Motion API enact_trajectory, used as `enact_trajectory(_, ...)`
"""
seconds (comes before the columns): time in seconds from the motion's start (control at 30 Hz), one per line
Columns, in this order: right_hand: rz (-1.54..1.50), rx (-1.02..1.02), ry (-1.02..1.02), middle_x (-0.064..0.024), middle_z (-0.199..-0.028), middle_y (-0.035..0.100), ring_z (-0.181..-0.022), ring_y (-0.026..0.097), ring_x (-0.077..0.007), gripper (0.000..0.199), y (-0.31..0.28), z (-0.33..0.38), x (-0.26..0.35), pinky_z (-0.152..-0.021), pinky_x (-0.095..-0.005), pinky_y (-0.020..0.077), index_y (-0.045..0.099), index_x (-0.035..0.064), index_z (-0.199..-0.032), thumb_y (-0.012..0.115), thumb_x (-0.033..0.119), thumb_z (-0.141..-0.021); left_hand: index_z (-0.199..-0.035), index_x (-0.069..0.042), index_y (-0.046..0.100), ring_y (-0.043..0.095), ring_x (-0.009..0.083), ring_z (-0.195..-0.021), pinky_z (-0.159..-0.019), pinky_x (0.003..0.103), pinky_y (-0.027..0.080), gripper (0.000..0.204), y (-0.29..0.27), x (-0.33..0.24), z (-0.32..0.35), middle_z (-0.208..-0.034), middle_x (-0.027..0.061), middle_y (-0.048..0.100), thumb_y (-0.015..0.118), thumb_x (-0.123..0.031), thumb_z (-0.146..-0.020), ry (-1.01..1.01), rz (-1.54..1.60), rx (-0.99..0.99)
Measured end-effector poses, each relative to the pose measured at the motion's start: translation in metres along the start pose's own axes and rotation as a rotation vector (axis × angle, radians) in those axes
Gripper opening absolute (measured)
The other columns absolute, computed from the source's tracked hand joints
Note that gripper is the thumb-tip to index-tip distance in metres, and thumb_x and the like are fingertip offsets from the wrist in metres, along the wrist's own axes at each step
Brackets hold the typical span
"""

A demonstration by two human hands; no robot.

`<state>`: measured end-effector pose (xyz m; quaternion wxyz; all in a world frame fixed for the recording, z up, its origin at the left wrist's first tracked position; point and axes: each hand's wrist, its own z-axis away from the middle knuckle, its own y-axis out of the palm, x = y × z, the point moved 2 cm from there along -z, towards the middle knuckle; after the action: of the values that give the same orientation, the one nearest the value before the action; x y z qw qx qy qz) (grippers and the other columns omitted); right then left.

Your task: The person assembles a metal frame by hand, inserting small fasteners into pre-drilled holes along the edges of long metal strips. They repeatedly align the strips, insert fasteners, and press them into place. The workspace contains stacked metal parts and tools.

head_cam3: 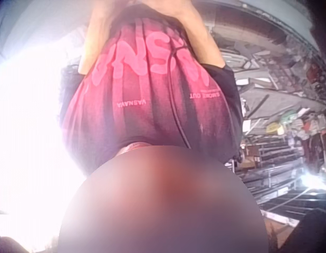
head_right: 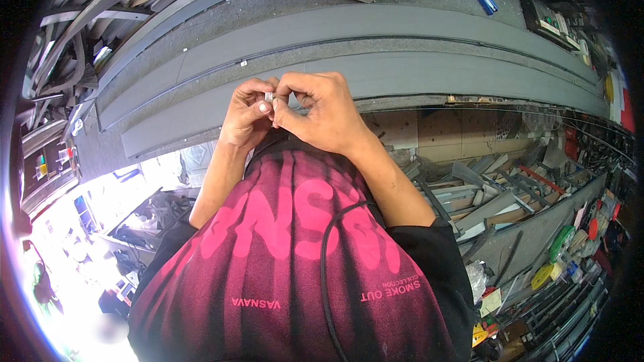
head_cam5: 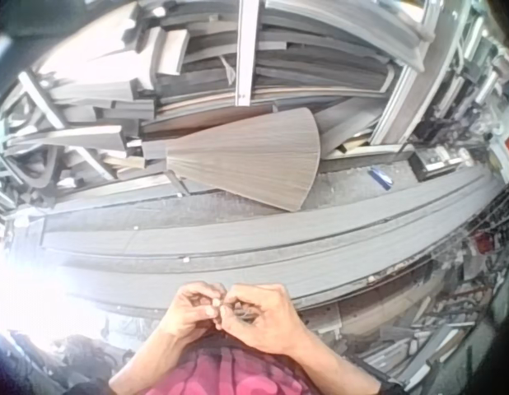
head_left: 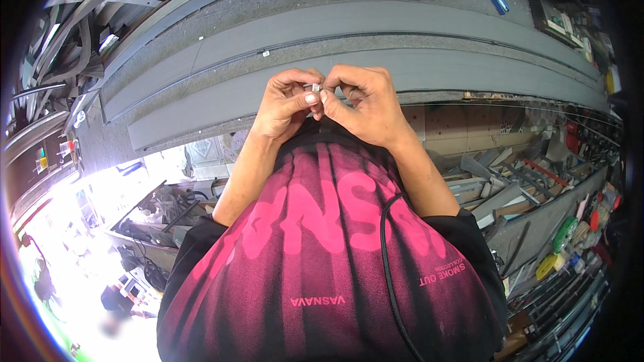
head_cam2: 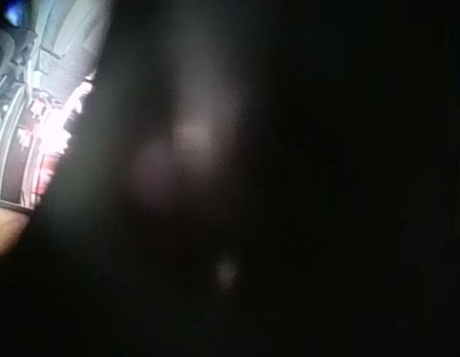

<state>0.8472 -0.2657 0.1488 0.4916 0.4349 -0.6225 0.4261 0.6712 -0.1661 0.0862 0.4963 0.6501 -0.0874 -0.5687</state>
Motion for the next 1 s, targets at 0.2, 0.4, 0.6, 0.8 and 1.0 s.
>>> enact_trajectory(0.2,-0.009,0.041,-0.072,-0.0013,-0.073,0.067,-0.058,0.044,-0.0081,0.01,-0.002,-0.002,0.002,-0.054,-0.03,0.0329,0.07,0.0037,-0.087,0.08,0.005,-0.088,-0.119,-0.005,0.081,0.074,0.0199,-0.081,-0.067,0.035,0.063,0.026,-0.002,-0.001,0.003,-0.112,0.0141,0.075,0.087,0.001,-0.095,0.002,-0.021,-0.014)
enact_trajectory(0.4,-0.02,-0.001,-0.018,-0.0005,-0.071,0.062,-0.058,0.041,-0.0074,0.012,0.002,0.001,0.003,-0.053,-0.0303,0.0298,0.069,0.0032,-0.089,0.08,0.006,-0.092,-0.121,-0.005,0.08,0.072,0.0192,-0.079,-0.067,0.036,0.063,0.022,-0.002,0.001,0.008,-0.111,0.0143,0.076,0.086,-0.008,-0.1,-0.02,-0.011,-0.024)
enact_trajectory(0.6,0.038,0.009,0.024,-0.0058,-0.073,0.07,-0.057,0.049,-0.01,0.012,0.0,0.004,0.009,-0.053,-0.0297,0.0376,0.07,0.0029,-0.09,0.08,0.01,-0.092,-0.119,-0.004,0.078,0.069,0.0183,-0.075,-0.066,0.036,0.061,0.026,-0.004,0.004,0.01,-0.109,0.0115,0.077,0.083,-0.026,-0.105,-0.038,0.04,-0.002)
enact_trajectory(0.8,0.099,-0.01,-0.046,-0.004,-0.07,0.064,-0.054,0.042,-0.0111,0.014,-0.001,0.003,0.021,-0.051,-0.0314,0.0353,0.069,0.0039,-0.088,0.081,0.011,-0.089,-0.121,-0.006,0.078,0.062,0.0145,-0.069,-0.062,0.034,0.057,0.03,-0.003,0.004,0.013,-0.11,0.01,0.077,0.082,-0.031,-0.106,-0.064,0.116,0.07)
enact_trajectory(1.0,0.08,-0.035,-0.066,0.0026,-0.063,0.046,-0.055,0.031,-0.0068,0.014,0.002,0.004,0.023,-0.052,-0.0318,0.0231,0.068,0.0044,-0.086,0.081,0.005,-0.09,-0.122,-0.004,0.078,0.059,0.0114,-0.066,-0.059,0.032,0.057,0.03,-0.001,0.006,0.014,-0.11,0.0105,0.077,0.081,-0.03,-0.107,-0.062,0.136,0.089)
